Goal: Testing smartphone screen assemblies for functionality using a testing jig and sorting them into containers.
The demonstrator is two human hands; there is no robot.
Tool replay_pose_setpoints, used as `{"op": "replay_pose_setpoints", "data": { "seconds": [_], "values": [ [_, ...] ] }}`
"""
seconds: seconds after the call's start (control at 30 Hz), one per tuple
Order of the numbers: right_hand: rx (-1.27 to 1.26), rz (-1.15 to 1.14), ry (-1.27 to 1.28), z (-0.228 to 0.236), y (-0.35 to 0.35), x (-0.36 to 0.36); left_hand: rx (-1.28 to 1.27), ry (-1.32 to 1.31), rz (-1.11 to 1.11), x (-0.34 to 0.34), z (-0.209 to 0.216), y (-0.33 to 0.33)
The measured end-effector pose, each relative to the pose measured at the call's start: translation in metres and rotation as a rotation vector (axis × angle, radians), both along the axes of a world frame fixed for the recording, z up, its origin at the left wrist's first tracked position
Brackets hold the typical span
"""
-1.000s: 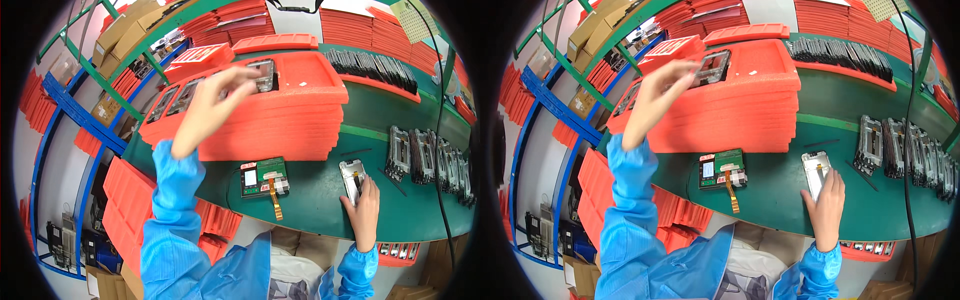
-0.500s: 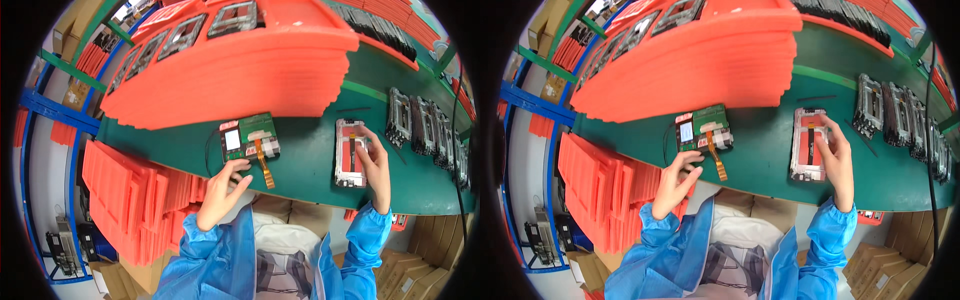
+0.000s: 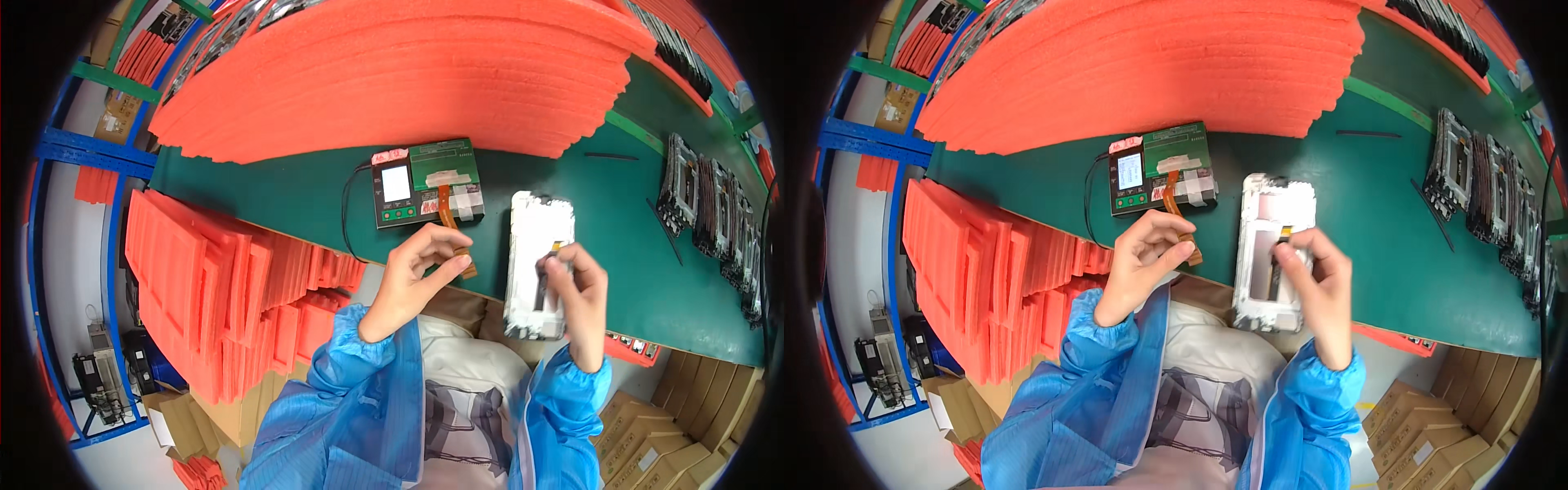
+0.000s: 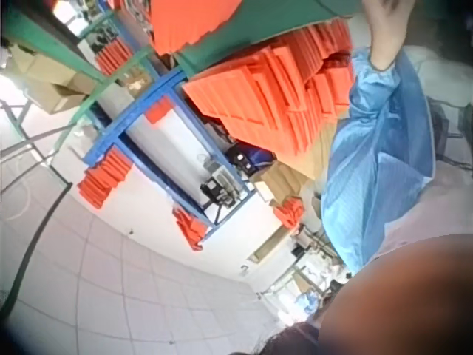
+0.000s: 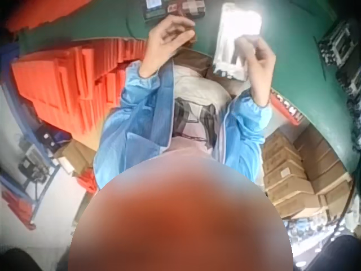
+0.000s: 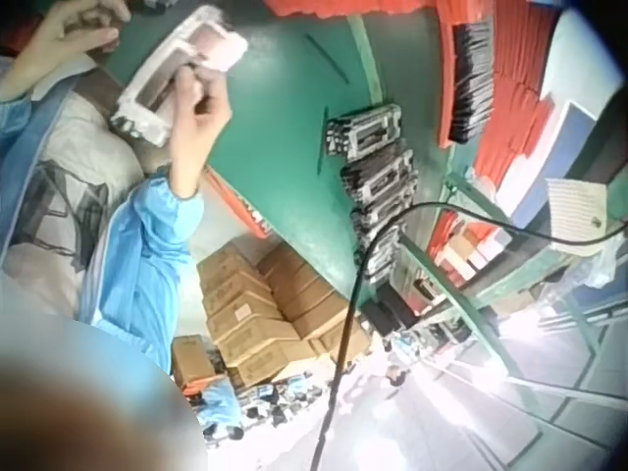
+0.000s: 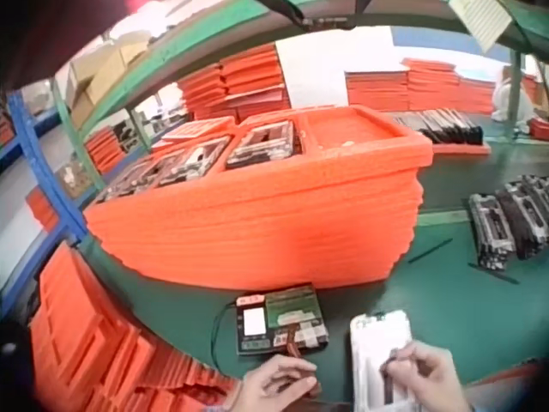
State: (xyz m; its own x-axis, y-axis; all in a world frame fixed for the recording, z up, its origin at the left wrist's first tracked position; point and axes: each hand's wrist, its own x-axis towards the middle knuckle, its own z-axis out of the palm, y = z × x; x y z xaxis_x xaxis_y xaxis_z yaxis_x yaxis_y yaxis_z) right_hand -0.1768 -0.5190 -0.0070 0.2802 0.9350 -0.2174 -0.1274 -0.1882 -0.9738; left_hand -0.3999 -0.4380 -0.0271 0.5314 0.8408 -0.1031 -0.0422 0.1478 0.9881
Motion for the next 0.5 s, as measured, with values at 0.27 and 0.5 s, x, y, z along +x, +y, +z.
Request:
{"op": "replay_pose_setpoints", "data": {
  "seconds": [0.27,0.5],
  "values": [
    [0.034,0.265,-0.188,-0.011,0.000,-0.041,0.206,0.043,0.133,0.014,-0.007,-0.005],
    [0.008,0.250,-0.239,-0.006,0.004,-0.049,0.291,0.098,0.116,0.011,-0.014,-0.005]
  ]
}}
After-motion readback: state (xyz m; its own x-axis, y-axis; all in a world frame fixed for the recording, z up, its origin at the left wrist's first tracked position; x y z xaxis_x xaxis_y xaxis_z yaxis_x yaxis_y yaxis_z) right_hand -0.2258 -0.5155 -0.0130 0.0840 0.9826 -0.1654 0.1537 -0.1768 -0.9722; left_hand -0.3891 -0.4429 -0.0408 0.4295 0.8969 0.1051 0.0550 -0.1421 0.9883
